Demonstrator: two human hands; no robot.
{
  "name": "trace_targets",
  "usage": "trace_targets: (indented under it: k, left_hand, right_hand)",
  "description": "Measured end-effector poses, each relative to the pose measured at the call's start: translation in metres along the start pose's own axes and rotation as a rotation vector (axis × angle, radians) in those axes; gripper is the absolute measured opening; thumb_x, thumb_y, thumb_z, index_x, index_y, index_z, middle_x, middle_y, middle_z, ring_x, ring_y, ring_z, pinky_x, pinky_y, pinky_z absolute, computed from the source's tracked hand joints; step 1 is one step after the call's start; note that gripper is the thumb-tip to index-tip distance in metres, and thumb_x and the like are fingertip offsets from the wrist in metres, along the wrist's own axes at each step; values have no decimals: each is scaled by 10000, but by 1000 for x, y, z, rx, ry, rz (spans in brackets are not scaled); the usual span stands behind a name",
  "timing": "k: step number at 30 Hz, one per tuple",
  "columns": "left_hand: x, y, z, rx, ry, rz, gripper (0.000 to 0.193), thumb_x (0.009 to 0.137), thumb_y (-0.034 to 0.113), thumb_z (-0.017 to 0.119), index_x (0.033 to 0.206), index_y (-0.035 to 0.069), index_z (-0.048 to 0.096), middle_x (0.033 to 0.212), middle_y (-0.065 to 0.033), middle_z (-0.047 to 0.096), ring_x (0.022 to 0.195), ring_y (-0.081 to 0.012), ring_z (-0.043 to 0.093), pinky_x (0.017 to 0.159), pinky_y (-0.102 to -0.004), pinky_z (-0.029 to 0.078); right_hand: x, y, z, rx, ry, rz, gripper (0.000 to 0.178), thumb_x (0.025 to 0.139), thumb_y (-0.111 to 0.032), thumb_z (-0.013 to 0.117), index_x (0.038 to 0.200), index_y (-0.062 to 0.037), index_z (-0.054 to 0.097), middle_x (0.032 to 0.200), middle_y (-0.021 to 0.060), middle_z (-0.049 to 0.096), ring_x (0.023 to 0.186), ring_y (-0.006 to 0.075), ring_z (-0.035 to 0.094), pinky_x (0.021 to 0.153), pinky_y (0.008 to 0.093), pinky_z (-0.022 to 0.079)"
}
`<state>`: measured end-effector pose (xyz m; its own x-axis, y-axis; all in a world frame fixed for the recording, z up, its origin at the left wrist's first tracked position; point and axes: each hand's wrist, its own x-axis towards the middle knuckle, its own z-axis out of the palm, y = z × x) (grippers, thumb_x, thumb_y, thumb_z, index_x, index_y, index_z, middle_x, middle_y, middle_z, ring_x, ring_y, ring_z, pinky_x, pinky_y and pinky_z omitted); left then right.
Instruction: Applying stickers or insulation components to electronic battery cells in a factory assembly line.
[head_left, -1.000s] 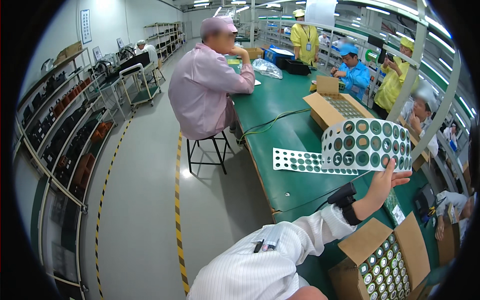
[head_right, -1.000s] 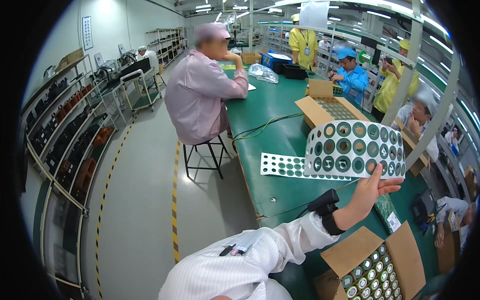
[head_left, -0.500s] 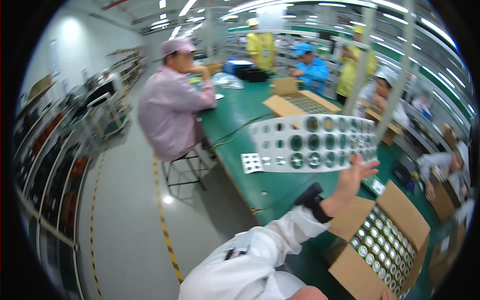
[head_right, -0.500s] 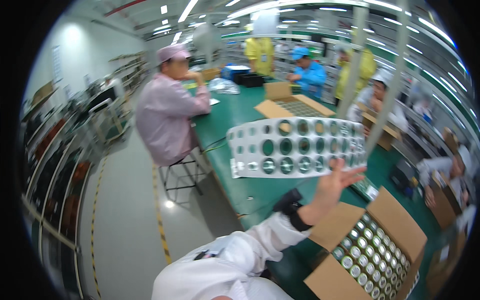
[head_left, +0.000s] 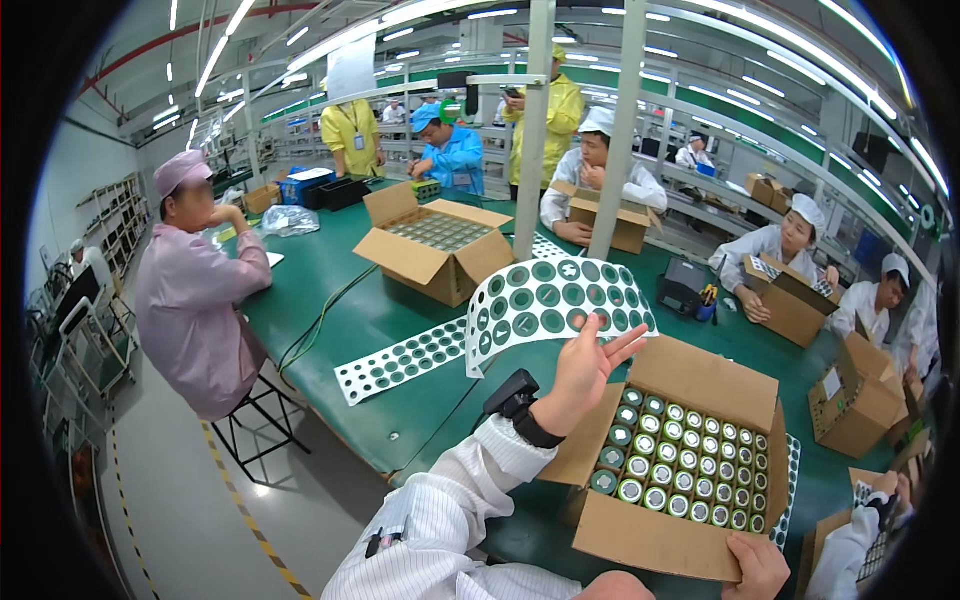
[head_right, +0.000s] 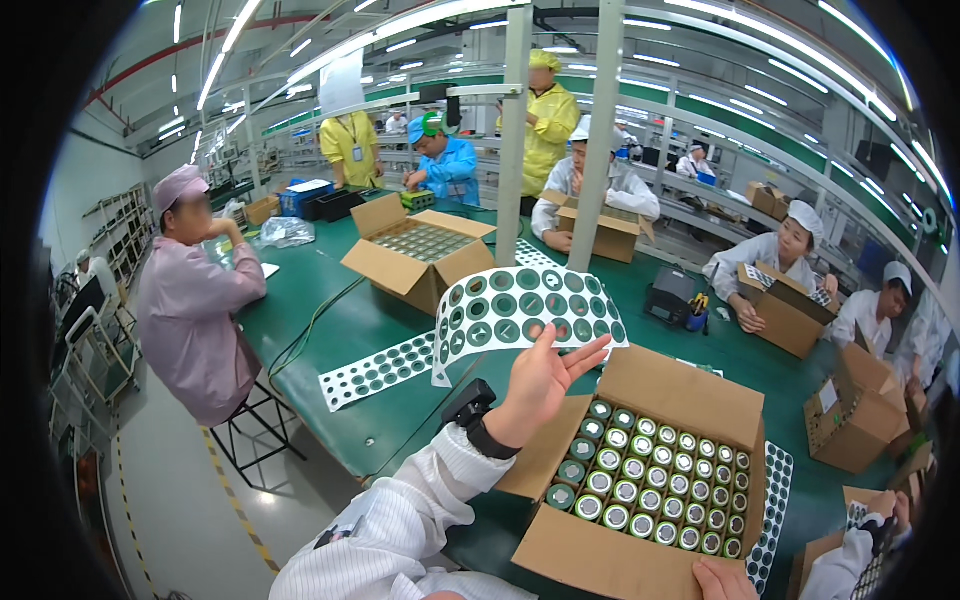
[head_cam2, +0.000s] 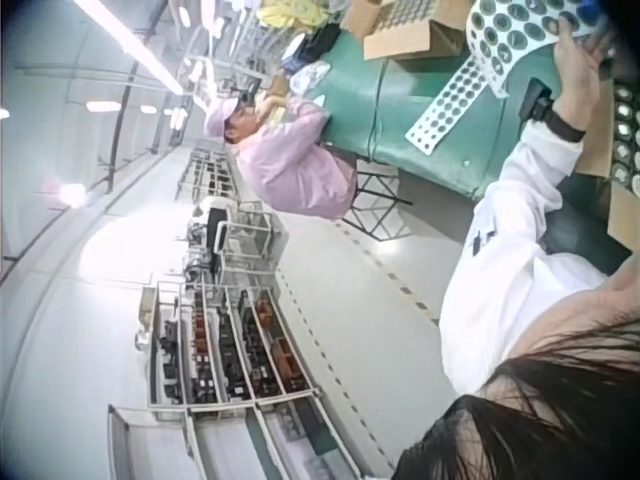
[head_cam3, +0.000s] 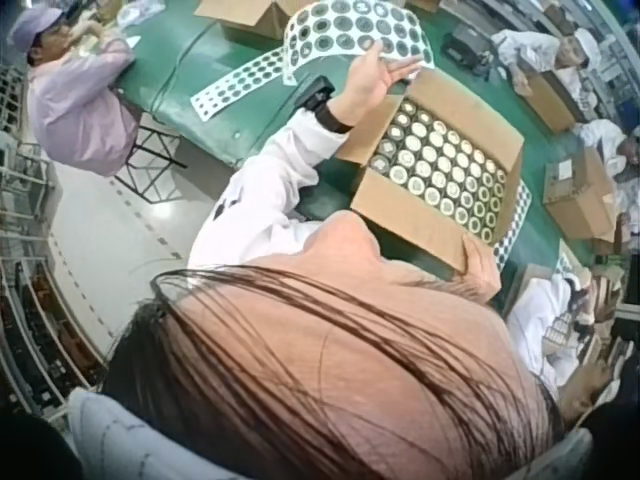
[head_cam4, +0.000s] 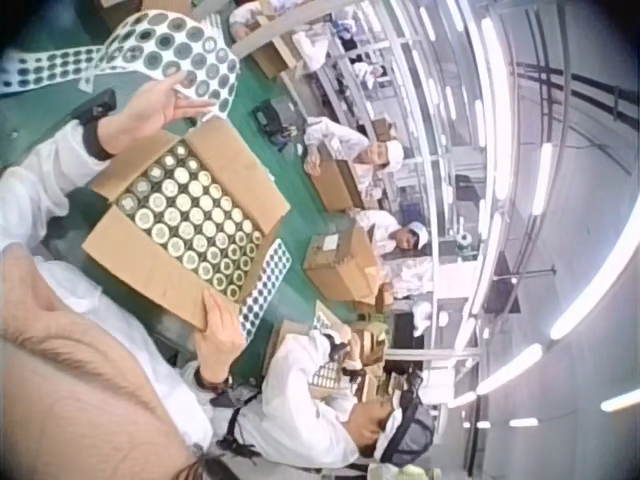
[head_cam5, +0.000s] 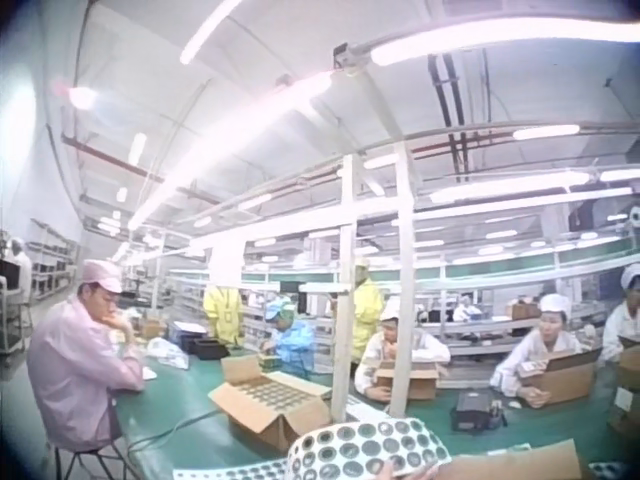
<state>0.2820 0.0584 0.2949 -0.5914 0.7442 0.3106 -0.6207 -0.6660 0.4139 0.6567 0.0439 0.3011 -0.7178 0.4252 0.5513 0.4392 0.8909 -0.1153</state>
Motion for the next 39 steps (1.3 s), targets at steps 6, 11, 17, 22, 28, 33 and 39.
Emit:
trace_targets:
  k: [6, 11, 17, 22, 28, 33, 39]
  left_hand:
    - [17, -22, -6, -29, 20, -105, 89, 993, 174, 286, 968, 105, 338, 1125, -79, 466, 1104, -441, 509, 917, -458, 496]
    - [25, -34, -19, -74, 21, -127, 60, 990, 162, 303, 978, 139, 357, 1136, -59, 482, 1122, -448, 493, 941, -466, 472]
    - [24, -49, -17, 17, -33, -168, 76, 992, 169, 305, 1004, 125, 366, 1128, -50, 481, 1135, -437, 488, 951, -462, 462]
    - [27, -70, -12, 55, -84, -141, 109, 991, 193, 325, 976, 103, 385, 1049, -41, 492, 1127, -430, 499, 952, -473, 455]
    - [23, -45, -42, 241, -13, -77, 268, 992, 271, 327, 1103, 31, 371, 1175, -208, 520, 1125, -402, 513, 946, -457, 455]
    - [27, -67, -17, 194, -84, -75, 210, 982, 240, 361, 1106, 70, 359, 1182, -114, 483, 1119, -445, 499, 920, -458, 475]
    - [21, -60, -23, 253, -94, -59, 282, 982, 226, 363, 1185, 31, 341, 1278, -179, 430, 1153, -416, 479, 942, -410, 475]
  right_hand:
    - [17, 8, -14, 4, -124, 21, 496, 554, 52, 569, 1030, -73, 632, 936, 110, 631, 845, 284, 597, 724, 338, 487]
    - [50, -10, -32, -5, -253, 74, 480, 554, 50, 570, 1014, -72, 633, 899, 103, 634, 814, 275, 605, 701, 327, 491]
    - [63, -8, -36, 49, -263, 40, 463, 562, 45, 569, 1008, -61, 633, 890, 107, 642, 802, 264, 616, 684, 316, 498]
    - [38, 11, -24, 88, -268, 89, 365, 594, -21, 614, 956, -57, 643, 900, 119, 634, 811, 285, 609, 706, 348, 492]
    - [47, 36, 13, 105, -131, -63, 308, 641, -77, 612, 945, -79, 660, 844, 56, 668, 726, 228, 646, 620, 291, 521]
    - [18, 20, -5, -70, -32, 91, 297, 636, -64, 598, 920, -104, 676, 891, 7, 673, 752, 166, 651, 621, 272, 515]
    - [10, 24, 3, -33, -27, 87, 292, 675, -78, 582, 952, -124, 662, 949, -10, 665, 783, 142, 646, 634, 246, 507]
